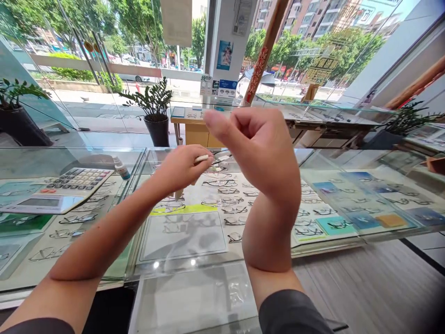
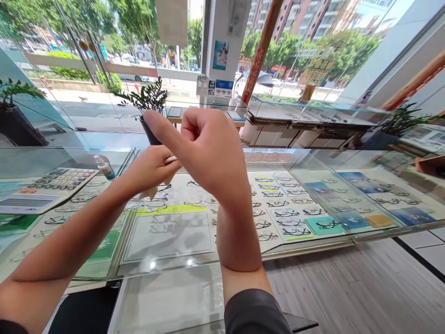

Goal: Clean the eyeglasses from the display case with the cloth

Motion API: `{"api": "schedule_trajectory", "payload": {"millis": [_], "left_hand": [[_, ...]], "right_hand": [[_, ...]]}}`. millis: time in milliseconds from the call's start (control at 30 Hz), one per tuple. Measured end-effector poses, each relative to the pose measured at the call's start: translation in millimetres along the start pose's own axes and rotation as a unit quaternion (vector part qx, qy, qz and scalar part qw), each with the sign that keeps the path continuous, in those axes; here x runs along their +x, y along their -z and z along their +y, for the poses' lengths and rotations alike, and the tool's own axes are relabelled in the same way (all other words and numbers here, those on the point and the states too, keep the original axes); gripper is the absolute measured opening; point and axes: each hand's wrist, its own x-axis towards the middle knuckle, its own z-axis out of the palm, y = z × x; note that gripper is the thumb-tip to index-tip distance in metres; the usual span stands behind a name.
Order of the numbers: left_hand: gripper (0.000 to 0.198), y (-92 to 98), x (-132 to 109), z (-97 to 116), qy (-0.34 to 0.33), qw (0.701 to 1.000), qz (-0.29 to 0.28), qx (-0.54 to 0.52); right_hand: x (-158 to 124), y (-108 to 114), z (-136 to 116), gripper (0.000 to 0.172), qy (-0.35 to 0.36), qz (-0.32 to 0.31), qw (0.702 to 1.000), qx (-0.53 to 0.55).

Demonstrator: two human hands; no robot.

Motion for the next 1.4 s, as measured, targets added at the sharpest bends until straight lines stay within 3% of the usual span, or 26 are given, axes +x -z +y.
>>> {"api": "schedule_trajectory", "payload": {"millis": [167, 267, 567, 833, 933, 1100, 1400], "left_hand": [[0.029, 42.5, -9, 3, 0.035, 0.973, 0.192, -0.126], [0.029, 51.2, -16, 13, 0.029, 0.955, 0.235, -0.177], [0.023, 60.9, -30, 31, -0.010, 0.951, 0.225, -0.212], [0.024, 64.0, -26, 19, 0.014, 0.927, 0.259, -0.271], [0.030, 63.6, -24, 14, 0.017, 0.926, 0.244, -0.289], [0.036, 62.1, -21, 15, -0.019, 0.933, 0.201, -0.297], [0.030, 62.7, -23, 18, -0.008, 0.932, 0.225, -0.285]], "right_hand": [[10, -17, 17, 0.041, 0.002, 0.020, 0.996, 0.090], [13, -26, 20, 0.040, 0.013, 0.020, 0.990, 0.136], [14, -37, 14, 0.052, 0.064, 0.085, 0.969, 0.225], [17, -34, 18, 0.049, 0.119, 0.046, 0.959, 0.251], [17, -33, 20, 0.049, 0.139, 0.037, 0.957, 0.250], [19, -33, 20, 0.052, 0.125, 0.017, 0.957, 0.261], [28, -28, 25, 0.040, 0.065, -0.015, 0.955, 0.291]]}}
